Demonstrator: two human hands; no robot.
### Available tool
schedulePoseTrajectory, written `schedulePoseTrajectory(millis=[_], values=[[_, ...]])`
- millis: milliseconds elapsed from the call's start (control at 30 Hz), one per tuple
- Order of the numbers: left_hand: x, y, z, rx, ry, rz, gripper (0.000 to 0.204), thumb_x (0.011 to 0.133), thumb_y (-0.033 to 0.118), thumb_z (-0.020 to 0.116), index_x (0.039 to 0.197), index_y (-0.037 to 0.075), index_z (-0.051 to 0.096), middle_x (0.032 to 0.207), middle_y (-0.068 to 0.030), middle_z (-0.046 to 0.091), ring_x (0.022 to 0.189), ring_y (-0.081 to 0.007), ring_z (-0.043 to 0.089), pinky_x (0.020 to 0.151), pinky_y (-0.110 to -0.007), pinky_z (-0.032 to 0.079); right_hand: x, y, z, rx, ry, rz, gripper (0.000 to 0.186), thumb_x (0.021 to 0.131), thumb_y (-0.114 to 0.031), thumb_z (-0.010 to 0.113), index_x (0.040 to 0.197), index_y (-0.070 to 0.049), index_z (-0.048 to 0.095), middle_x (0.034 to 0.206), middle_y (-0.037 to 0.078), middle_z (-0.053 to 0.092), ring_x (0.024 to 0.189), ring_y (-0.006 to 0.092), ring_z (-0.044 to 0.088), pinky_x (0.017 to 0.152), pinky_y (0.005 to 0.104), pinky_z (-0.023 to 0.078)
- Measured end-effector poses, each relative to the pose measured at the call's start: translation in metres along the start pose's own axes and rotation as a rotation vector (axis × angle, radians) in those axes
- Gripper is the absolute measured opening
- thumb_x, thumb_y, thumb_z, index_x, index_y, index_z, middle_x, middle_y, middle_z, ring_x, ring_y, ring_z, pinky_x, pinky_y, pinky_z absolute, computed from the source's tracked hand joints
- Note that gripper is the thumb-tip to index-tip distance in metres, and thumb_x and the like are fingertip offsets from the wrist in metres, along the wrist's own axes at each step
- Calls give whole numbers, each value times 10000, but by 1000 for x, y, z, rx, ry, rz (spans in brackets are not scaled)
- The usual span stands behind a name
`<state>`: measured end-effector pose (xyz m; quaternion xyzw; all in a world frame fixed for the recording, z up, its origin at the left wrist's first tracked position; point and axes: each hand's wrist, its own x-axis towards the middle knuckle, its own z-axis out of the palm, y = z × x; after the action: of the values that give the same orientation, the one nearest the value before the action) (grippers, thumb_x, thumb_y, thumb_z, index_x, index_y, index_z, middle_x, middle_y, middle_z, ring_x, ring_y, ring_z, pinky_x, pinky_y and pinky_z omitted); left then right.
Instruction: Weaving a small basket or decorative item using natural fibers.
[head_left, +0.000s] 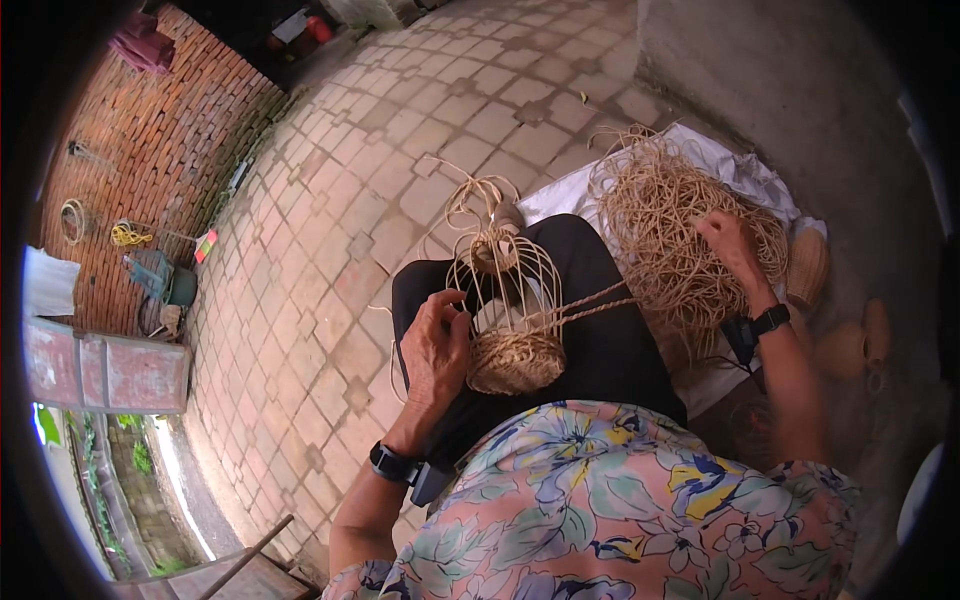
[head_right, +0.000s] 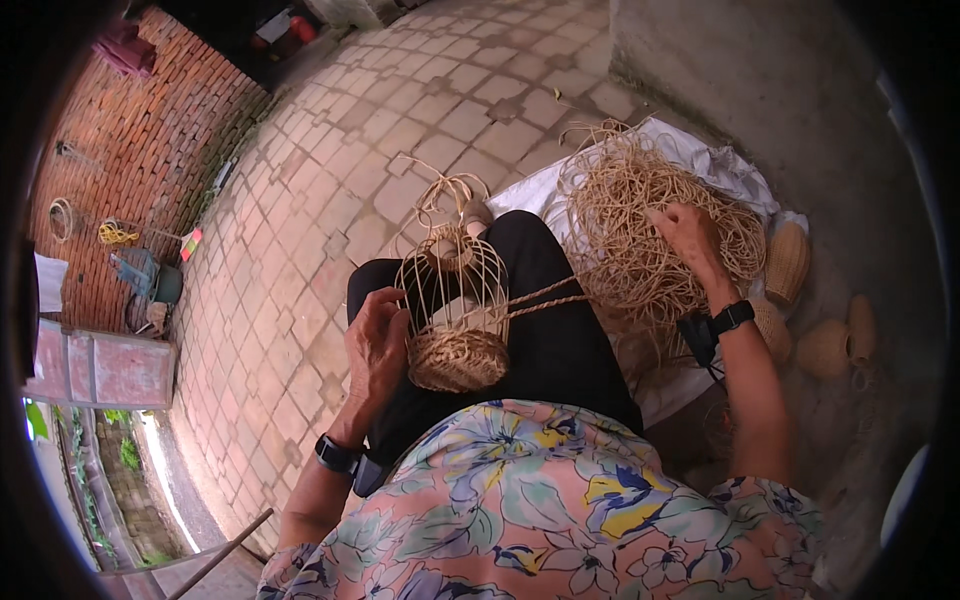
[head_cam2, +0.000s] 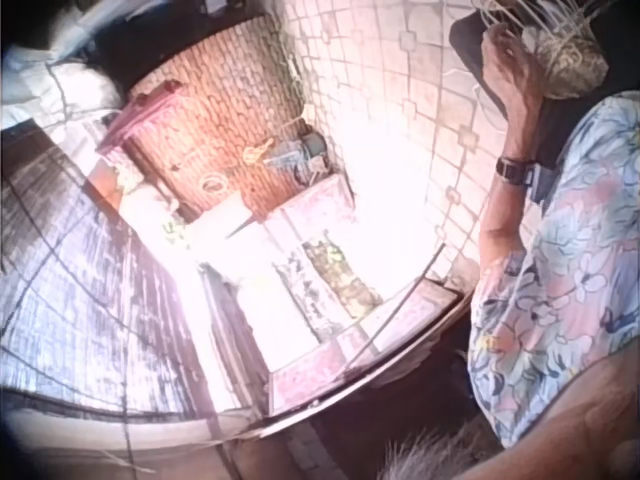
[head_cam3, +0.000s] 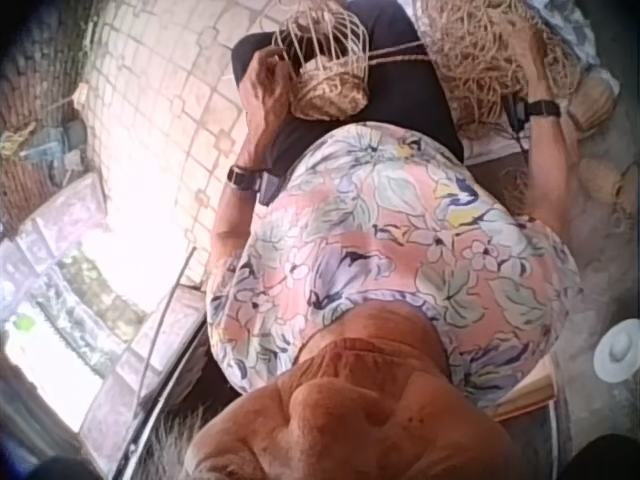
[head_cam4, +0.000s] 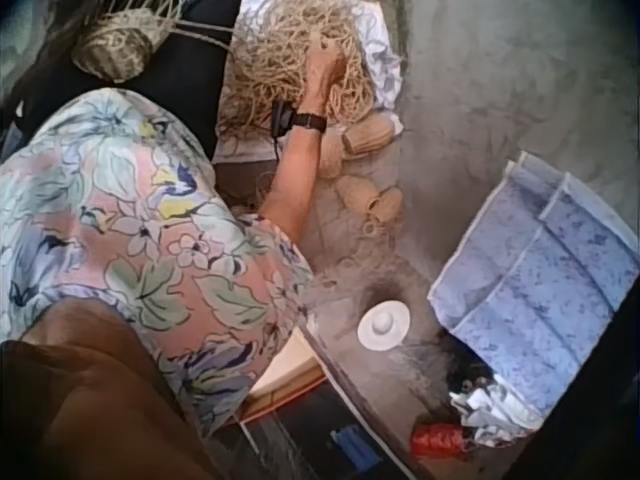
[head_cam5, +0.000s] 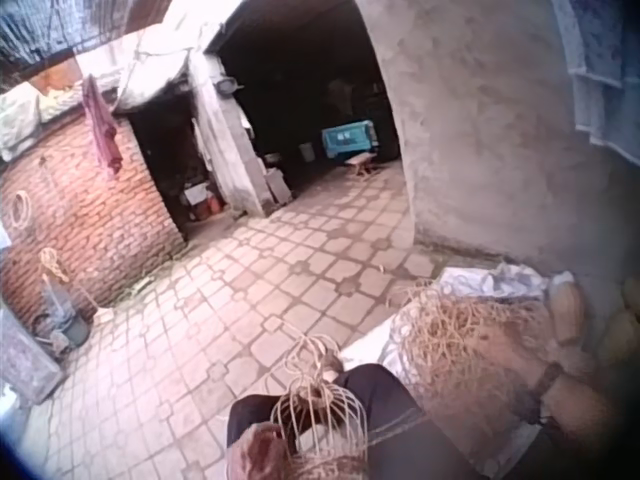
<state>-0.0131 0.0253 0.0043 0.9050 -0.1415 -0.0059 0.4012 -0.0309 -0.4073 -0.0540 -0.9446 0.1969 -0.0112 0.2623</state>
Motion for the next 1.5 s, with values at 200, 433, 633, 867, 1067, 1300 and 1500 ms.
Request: schedulePoseTrajectory(millis=[200, 433, 633, 867, 1067, 1300, 1500], values=[[16, 23, -7, -35, -208, 138, 212, 879, 28, 514, 1079, 35, 587, 709, -47, 589, 657, -118, 580, 609, -278, 469, -84, -157, 41, 332, -71, -1059, 151, 737, -106, 709, 845, -56, 615, 752, 59, 537, 779, 247, 583, 691, 353, 476], [34, 38, -12, -392, -684, -265, 198, 886, 50, 510, 1069, 50, 586, 698, -48, 591, 594, -100, 598, 540, -245, 493, -108, -178, 32, 583, -533, -943, 149, 808, -131, 673, 901, -17, 644, 752, 96, 625, 706, 240, 633, 664, 344, 491], [52, 15, -13, -537, -560, -381, 186, 863, 94, 573, 1046, 61, 588, 734, 17, 575, 600, -53, 551, 551, -189, 449, -119, -154, 15, 677, -977, -748, 139, 872, -122, 598, 858, 0, 664, 757, 118, 666, 672, 213, 642, 633, 312, 476], [38, 5, -11, -609, -476, -376, 124, 861, 72, 582, 981, 69, 615, 727, 28, 575, 567, -49, 547, 536, -186, 452, -56, 4, -30, -737, 485, -571, 164, 824, -108, 617, 962, -27, 654, 865, 138, 638, 830, 312, 616, 736, 387, 477], [19, 16, -2, -330, -446, -194, 137, 862, 39, 558, 982, 35, 624, 706, -3, 601, 567, -71, 600, 533, -207, 478, -61, -122, -9, 331, 7, -613, 212, 821, -108, 630, 1022, -42, 639, 954, 105, 610, 950, 292, 567, 885, 403, 415], [7, 15, 4, -310, -402, -204, 168, 848, 56, 527, 987, 44, 621, 708, -45, 632, 594, -95, 631, 541, -239, 487, -69, -168, 50, 224, -434, -895, 128, 842, -189, 612, 878, -74, 653, 908, 72, 613, 910, 244, 561, 848, 367, 379], [12, 4, -5, -499, -528, -245, 146, 861, 51, 588, 1003, 26, 610, 764, -27, 619, 609, -95, 618, 551, -220, 494, -67, -203, 34, 142, 85, -1189, 63, 764, -69, 660, 763, -62, 598, 862, 90, 587, 787, 276, 563, 775, 372, 402]])
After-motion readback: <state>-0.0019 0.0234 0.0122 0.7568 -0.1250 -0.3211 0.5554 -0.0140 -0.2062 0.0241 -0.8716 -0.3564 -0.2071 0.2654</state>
